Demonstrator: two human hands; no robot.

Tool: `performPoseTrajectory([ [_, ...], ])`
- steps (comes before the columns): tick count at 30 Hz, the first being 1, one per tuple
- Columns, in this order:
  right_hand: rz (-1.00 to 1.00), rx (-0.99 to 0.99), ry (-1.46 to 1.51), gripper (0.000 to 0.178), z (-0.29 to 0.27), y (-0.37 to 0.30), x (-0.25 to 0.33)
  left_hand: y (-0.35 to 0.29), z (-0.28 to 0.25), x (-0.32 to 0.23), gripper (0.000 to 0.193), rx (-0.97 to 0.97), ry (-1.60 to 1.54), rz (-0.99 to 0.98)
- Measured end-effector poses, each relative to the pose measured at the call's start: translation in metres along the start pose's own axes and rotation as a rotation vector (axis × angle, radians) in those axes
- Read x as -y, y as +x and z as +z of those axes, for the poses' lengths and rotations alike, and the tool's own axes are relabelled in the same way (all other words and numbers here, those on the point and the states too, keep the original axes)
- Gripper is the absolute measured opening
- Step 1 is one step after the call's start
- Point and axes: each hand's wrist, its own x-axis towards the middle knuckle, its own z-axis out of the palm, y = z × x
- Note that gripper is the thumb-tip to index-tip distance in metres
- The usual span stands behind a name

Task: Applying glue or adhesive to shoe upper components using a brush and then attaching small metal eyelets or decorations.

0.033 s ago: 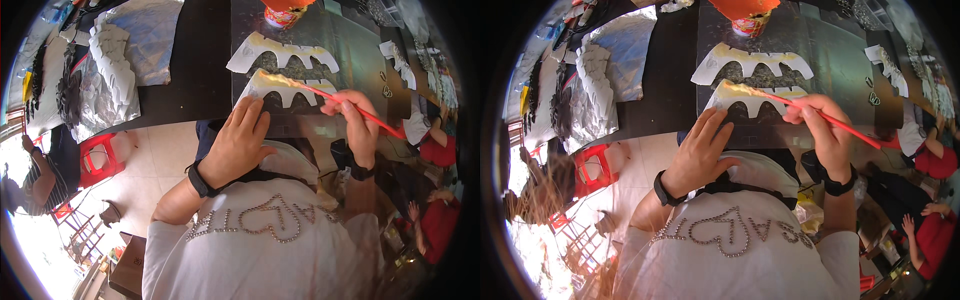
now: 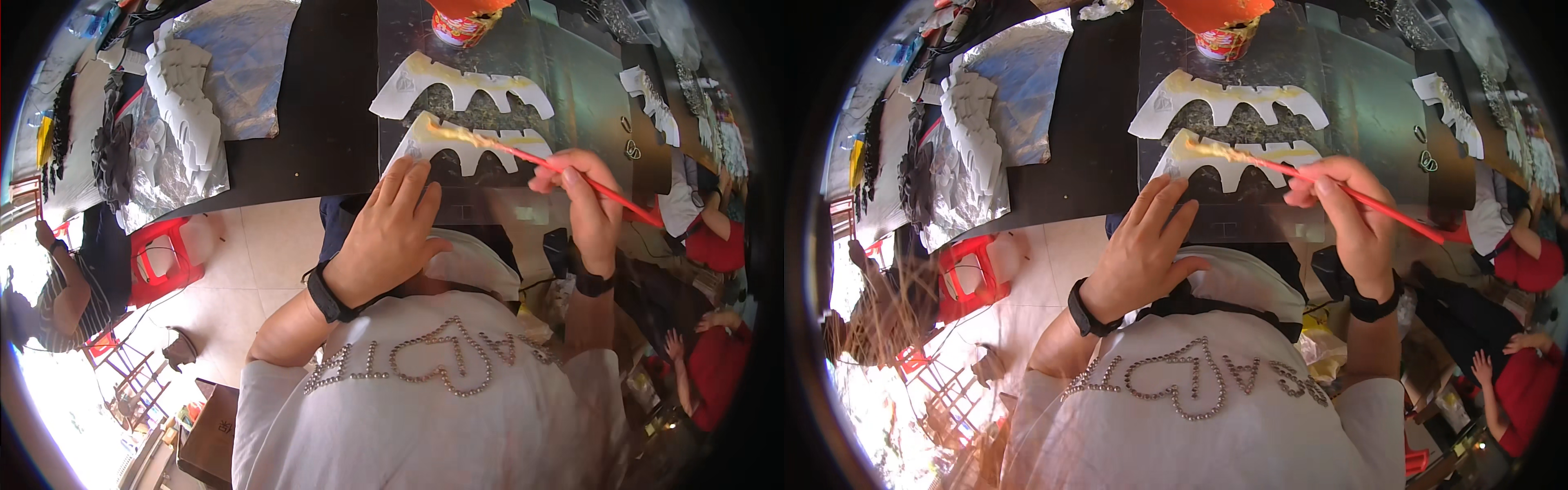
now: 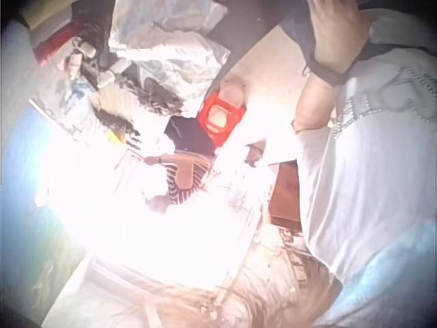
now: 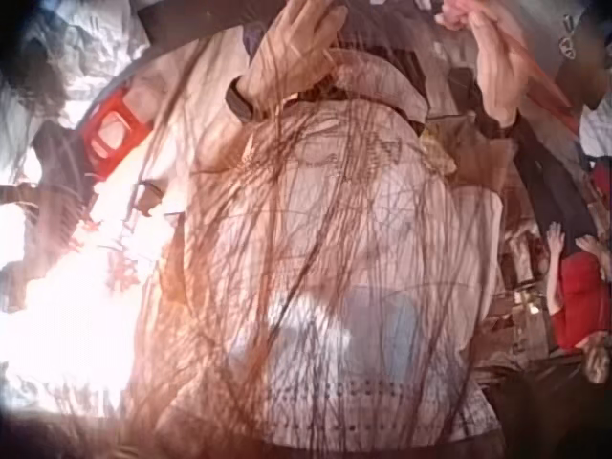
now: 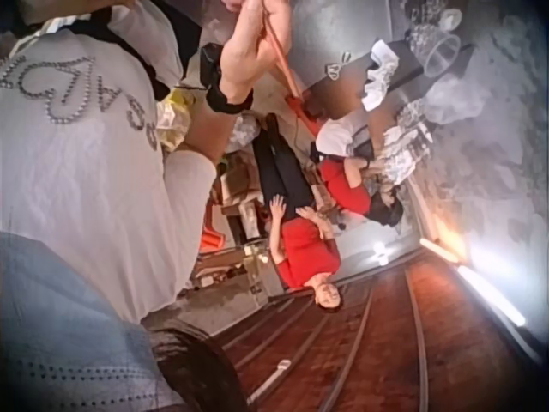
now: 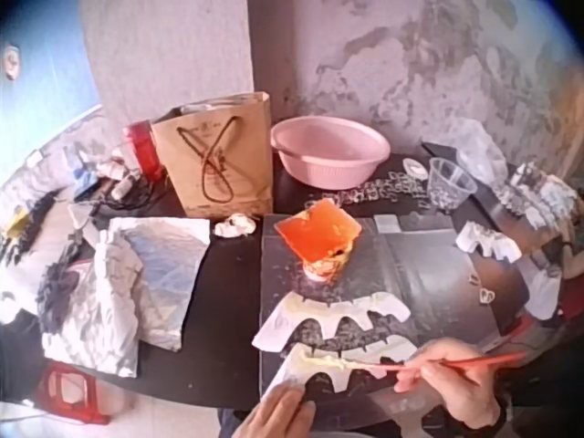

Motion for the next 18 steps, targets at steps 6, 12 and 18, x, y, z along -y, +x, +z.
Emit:
performPoseTrajectory([
  [6, 0.129, -0.048, -0.068, 0.018, -0.0027, -0.001, -0.0017, 0.0005, 0.0013, -0.0001, 0.066, -0.002, 0.007, 0.011],
  [12, -0.004, -0.04, 0.02, 0.018, -0.0013, -0.0011, -0.0019, -0.0002, 0.001, 0.0004, 0.065, 0.006, -0.002, 0.004],
  [18, 0.065, 0.034, -0.046, 0.019, -0.0004, -0.0027, -0.0007, 0.0003, -0.0002, -0.0002, 0.065, 0.024, -0.006, -0.009],
])
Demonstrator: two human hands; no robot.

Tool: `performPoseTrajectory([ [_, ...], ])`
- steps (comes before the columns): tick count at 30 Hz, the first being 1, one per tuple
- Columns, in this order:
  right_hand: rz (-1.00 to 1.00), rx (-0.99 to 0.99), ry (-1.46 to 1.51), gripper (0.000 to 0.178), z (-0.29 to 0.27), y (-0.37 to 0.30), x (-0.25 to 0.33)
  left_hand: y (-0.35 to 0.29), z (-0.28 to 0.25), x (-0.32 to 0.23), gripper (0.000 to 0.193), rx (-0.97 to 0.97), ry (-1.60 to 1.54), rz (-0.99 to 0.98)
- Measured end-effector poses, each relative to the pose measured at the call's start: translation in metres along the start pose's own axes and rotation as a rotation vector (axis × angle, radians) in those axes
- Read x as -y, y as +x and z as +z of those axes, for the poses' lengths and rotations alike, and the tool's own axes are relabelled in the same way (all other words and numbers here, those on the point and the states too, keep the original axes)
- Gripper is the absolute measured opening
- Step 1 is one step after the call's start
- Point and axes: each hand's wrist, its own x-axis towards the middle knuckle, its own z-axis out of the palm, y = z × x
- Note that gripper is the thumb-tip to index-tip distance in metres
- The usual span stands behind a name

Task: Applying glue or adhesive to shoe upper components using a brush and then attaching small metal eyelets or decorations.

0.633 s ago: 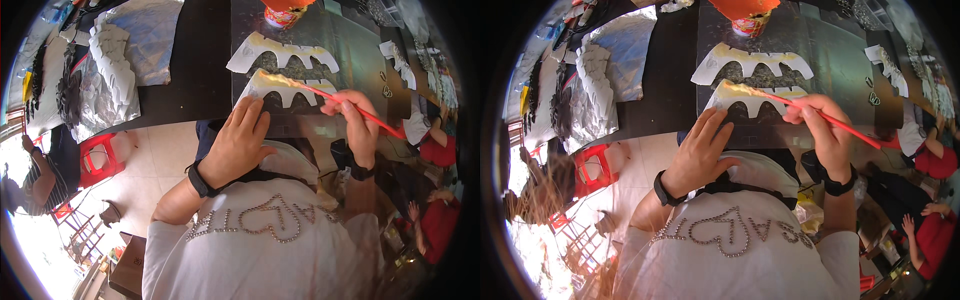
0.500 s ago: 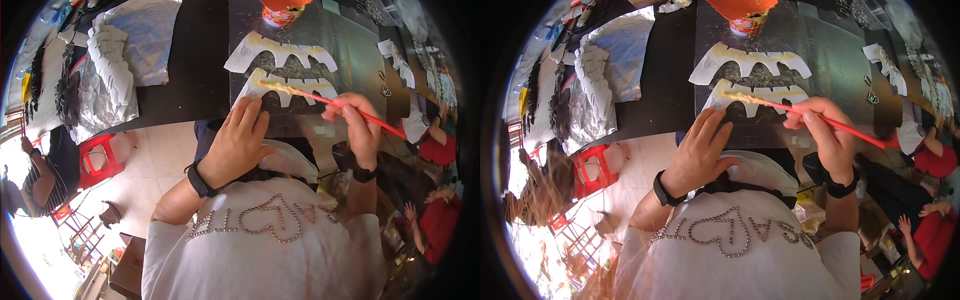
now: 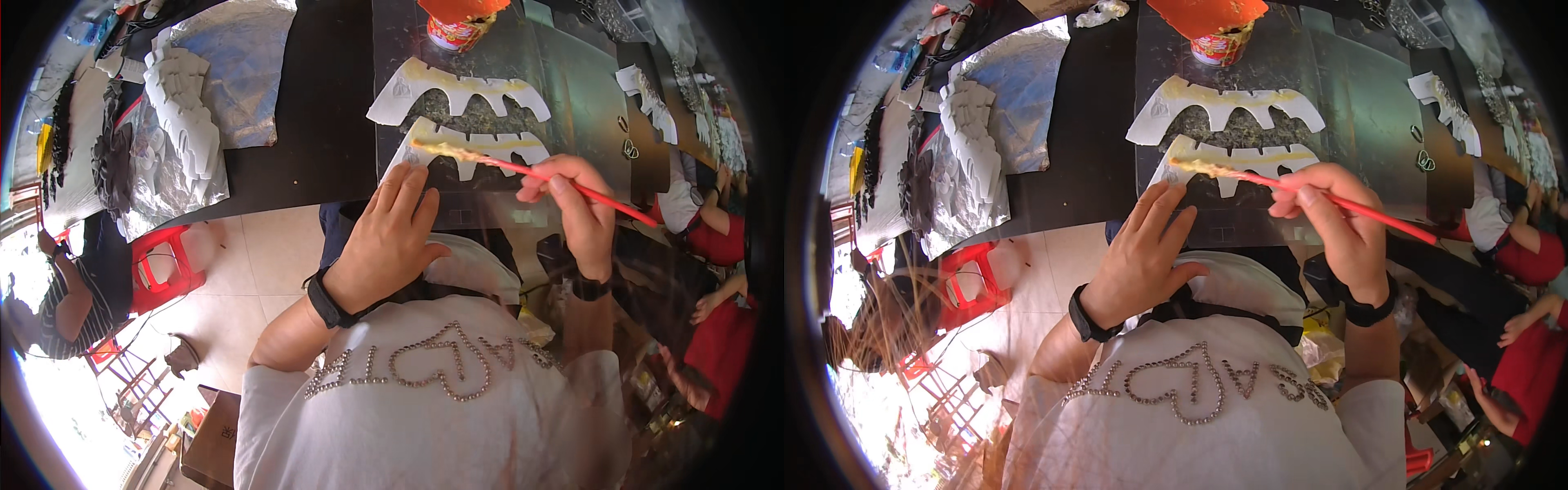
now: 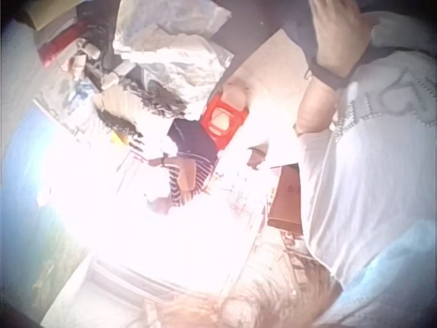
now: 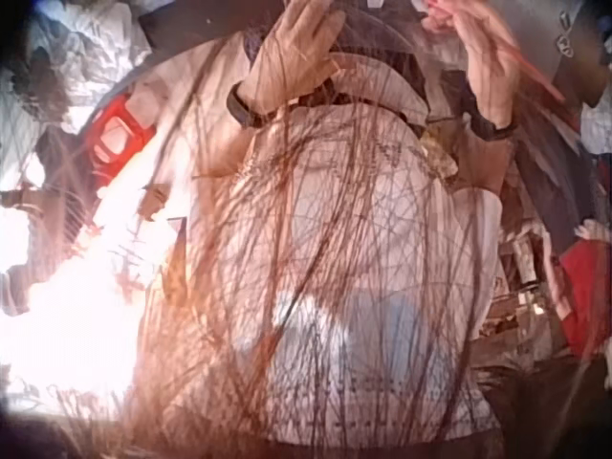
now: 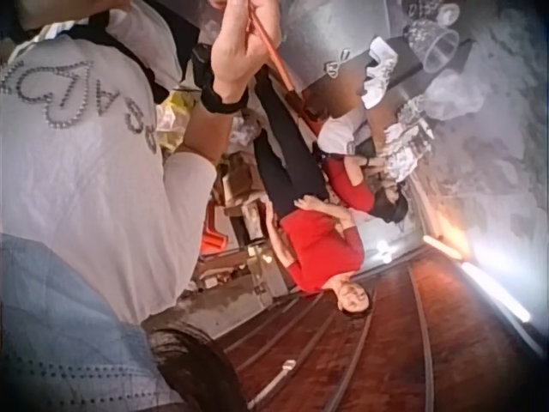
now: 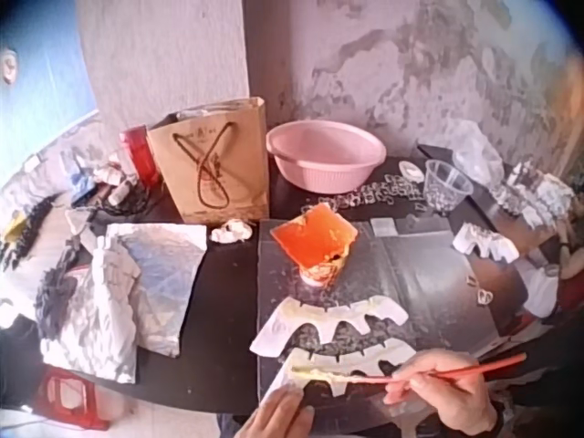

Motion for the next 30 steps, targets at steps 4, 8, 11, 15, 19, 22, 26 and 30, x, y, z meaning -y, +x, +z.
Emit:
performPoseTrajectory([
  [4, 0.001, -0.073, -0.005, 0.018, -0.003, -0.002, 0.0, 0.0, 0.001, 0.0, 0.066, 0.001, 0.011, 0.007],
  [8, 0.006, -0.117, 0.036, 0.018, -0.01, -0.007, 0.001, 0.001, 0.001, -0.001, 0.066, -0.01, -0.011, 0.005],
  [11, 0.012, -0.103, 0.075, 0.019, -0.015, -0.011, -0.001, 0.003, 0.003, -0.006, 0.067, 0.01, 0.035, -0.012],
  [15, 0.072, -0.151, 0.031, 0.02, -0.018, -0.017, -0.006, 0.01, 0.011, -0.017, 0.068, 0.004, 0.112, -0.044],
  [19, 0.056, -0.218, 0.041, 0.019, -0.019, -0.02, -0.003, 0.015, 0.019, -0.027, 0.07, 0.011, 0.2, -0.075],
  [22, -0.012, -0.098, 0.11, 0.019, -0.016, -0.019, -0.003, 0.016, 0.022, -0.03, 0.069, 0.034, 0.265, -0.083],
  [26, 0.051, -0.184, 0.051, 0.019, -0.016, -0.016, -0.006, 0.017, 0.023, -0.03, 0.069, 0.028, 0.263, -0.092],
  [30, 0.05, -0.141, 0.035, 0.019, -0.022, -0.02, -0.006, 0.017, 0.023, -0.03, 0.069, 0.018, 0.261, -0.094],
])
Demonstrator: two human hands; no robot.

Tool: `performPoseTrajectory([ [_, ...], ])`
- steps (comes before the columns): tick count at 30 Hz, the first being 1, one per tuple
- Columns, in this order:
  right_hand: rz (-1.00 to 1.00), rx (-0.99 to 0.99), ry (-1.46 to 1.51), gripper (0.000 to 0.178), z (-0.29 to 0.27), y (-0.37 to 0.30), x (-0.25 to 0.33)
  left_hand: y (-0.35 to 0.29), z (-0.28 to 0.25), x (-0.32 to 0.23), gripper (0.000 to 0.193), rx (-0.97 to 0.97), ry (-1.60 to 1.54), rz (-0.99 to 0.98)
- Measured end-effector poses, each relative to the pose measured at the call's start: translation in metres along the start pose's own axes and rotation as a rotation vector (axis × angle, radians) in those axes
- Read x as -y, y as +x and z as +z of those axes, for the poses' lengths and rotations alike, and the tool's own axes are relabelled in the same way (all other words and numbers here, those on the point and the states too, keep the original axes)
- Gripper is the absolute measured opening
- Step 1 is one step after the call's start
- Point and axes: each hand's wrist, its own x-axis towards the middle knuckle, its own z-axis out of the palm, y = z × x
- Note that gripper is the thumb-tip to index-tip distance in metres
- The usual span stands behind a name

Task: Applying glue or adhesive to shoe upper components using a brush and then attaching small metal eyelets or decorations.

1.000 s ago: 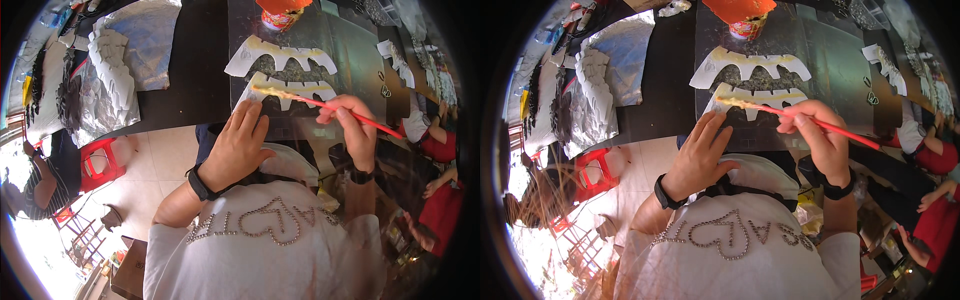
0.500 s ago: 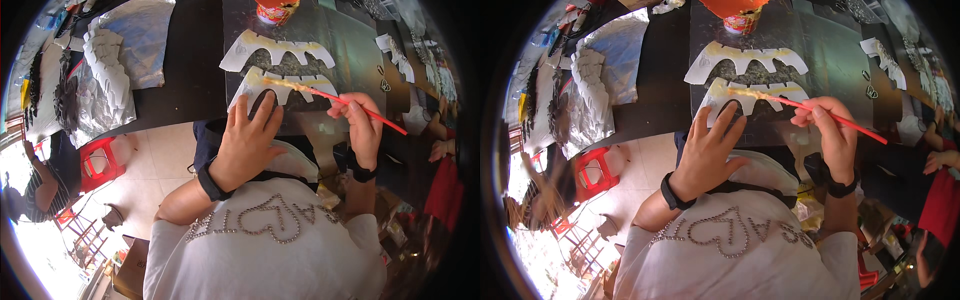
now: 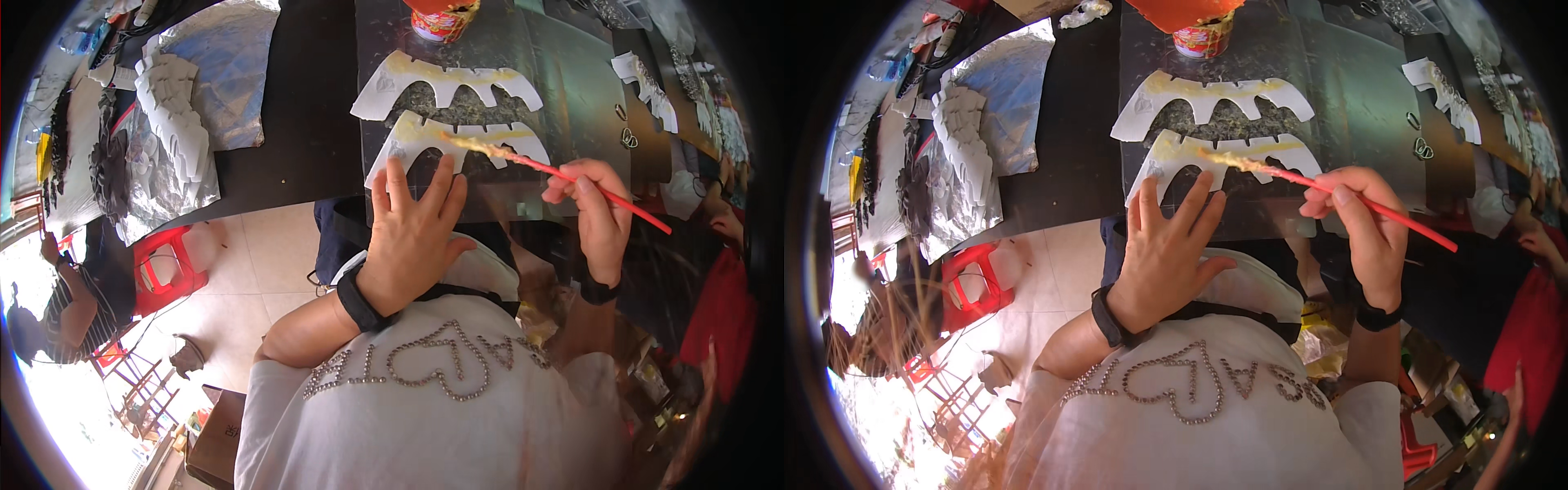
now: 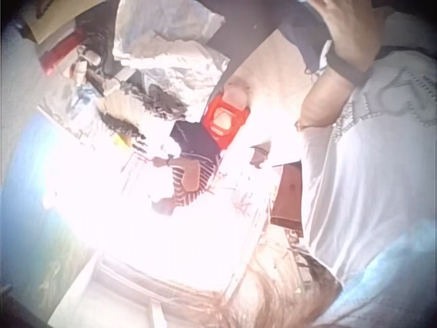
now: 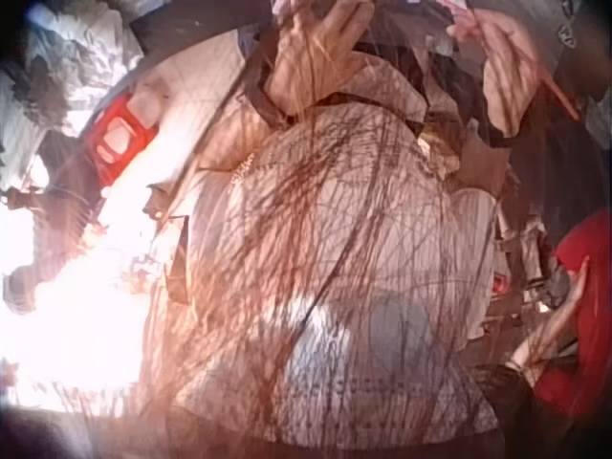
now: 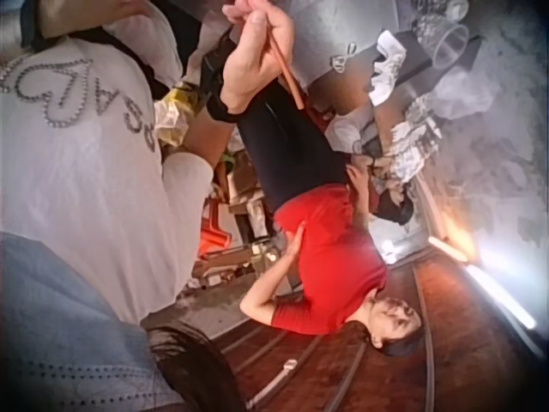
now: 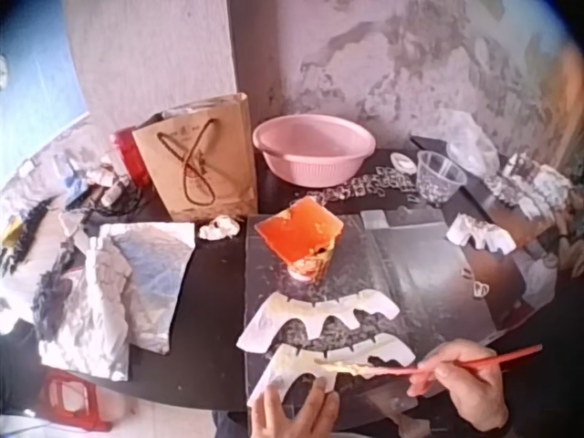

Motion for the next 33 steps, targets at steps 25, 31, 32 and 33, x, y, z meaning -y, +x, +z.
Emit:
performPoseTrajectory([
  [25, -0.013, -0.012, -0.024, 0.019, -0.007, -0.01, 0.004, 0.011, 0.011, 0.001, 0.067, -0.054, -0.141, 0.106],
  [31, -0.074, -0.096, 0.047, 0.02, -0.021, -0.016, 0.007, 0.018, 0.015, -0.003, 0.069, -0.066, -0.074, 0.105],
  [32, -0.038, -0.056, -0.004, 0.019, -0.021, -0.015, 0.004, 0.018, 0.016, -0.004, 0.069, -0.069, -0.083, 0.103],
  [33, 0.011, -0.073, -0.014, 0.019, -0.02, -0.014, 0.001, 0.019, 0.017, -0.006, 0.069, -0.073, -0.088, 0.095],
])
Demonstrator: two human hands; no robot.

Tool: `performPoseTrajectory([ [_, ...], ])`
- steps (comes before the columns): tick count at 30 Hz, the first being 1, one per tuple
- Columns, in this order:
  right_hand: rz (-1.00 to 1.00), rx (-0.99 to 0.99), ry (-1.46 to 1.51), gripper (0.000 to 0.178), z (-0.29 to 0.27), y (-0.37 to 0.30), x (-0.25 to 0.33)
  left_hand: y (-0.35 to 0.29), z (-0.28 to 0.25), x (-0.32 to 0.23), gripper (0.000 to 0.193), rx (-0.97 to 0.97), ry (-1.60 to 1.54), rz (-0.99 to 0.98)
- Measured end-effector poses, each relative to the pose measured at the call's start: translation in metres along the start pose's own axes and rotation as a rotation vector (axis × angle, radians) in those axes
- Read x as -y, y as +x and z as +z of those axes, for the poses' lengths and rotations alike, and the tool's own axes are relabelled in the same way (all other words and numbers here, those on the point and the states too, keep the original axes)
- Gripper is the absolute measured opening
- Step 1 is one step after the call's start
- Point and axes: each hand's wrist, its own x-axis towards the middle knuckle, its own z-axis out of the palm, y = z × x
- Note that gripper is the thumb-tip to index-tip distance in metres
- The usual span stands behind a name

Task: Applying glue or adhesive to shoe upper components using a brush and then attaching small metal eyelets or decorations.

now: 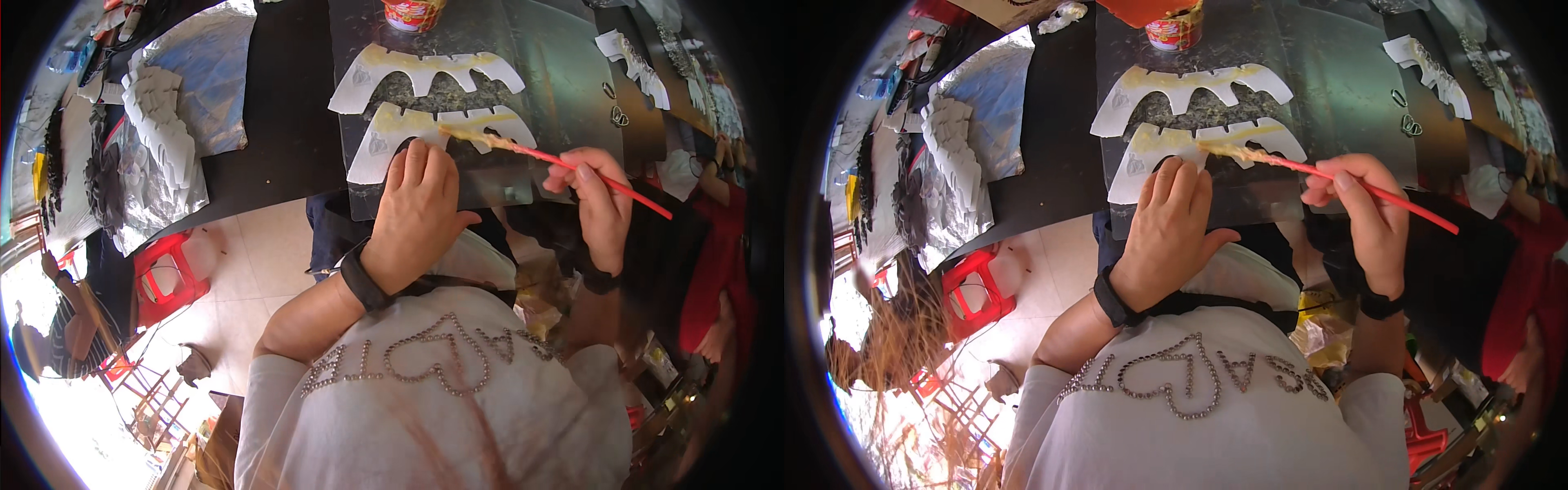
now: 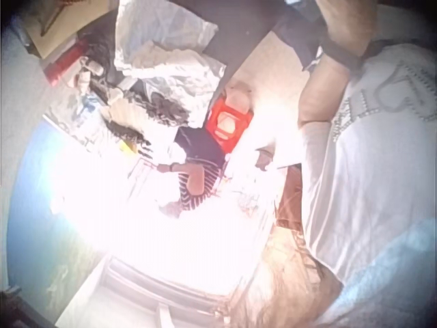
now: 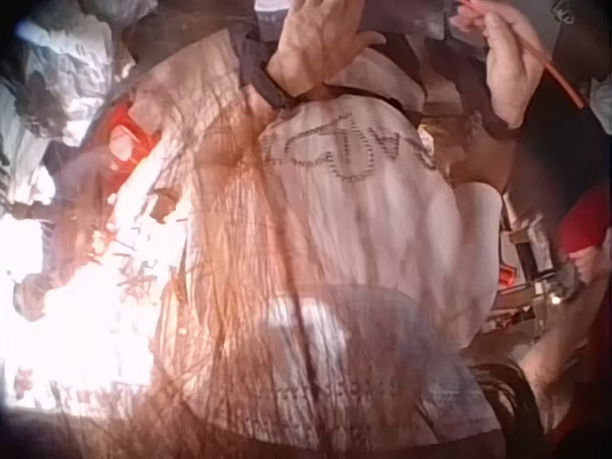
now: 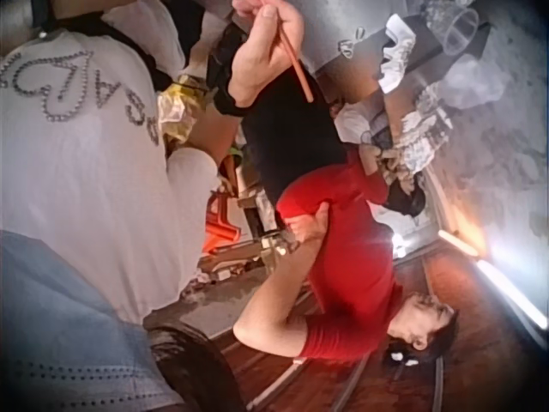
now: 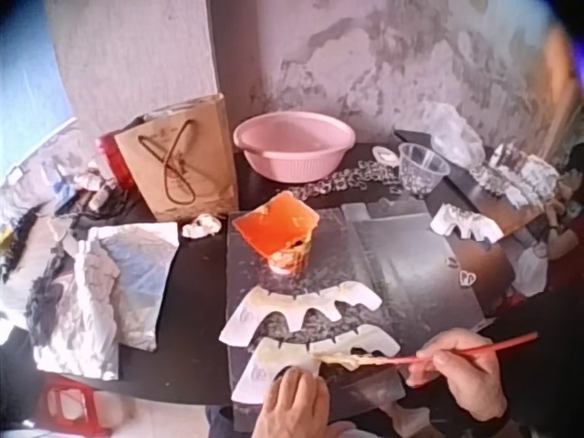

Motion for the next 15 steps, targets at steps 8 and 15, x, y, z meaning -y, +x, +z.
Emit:
performPoseTrajectory([
  [8, -0.084, 0.007, 0.046, 0.019, -0.007, -0.001, 0.002, 0.004, 0.007, -0.006, 0.069, -0.034, -0.079, 0.002],
  [15, -0.05, -0.105, -0.048, 0.019, -0.011, 0.002, 0.003, 0.007, 0.005, -0.013, 0.073, 0.044, 0.074, 0.045],
])
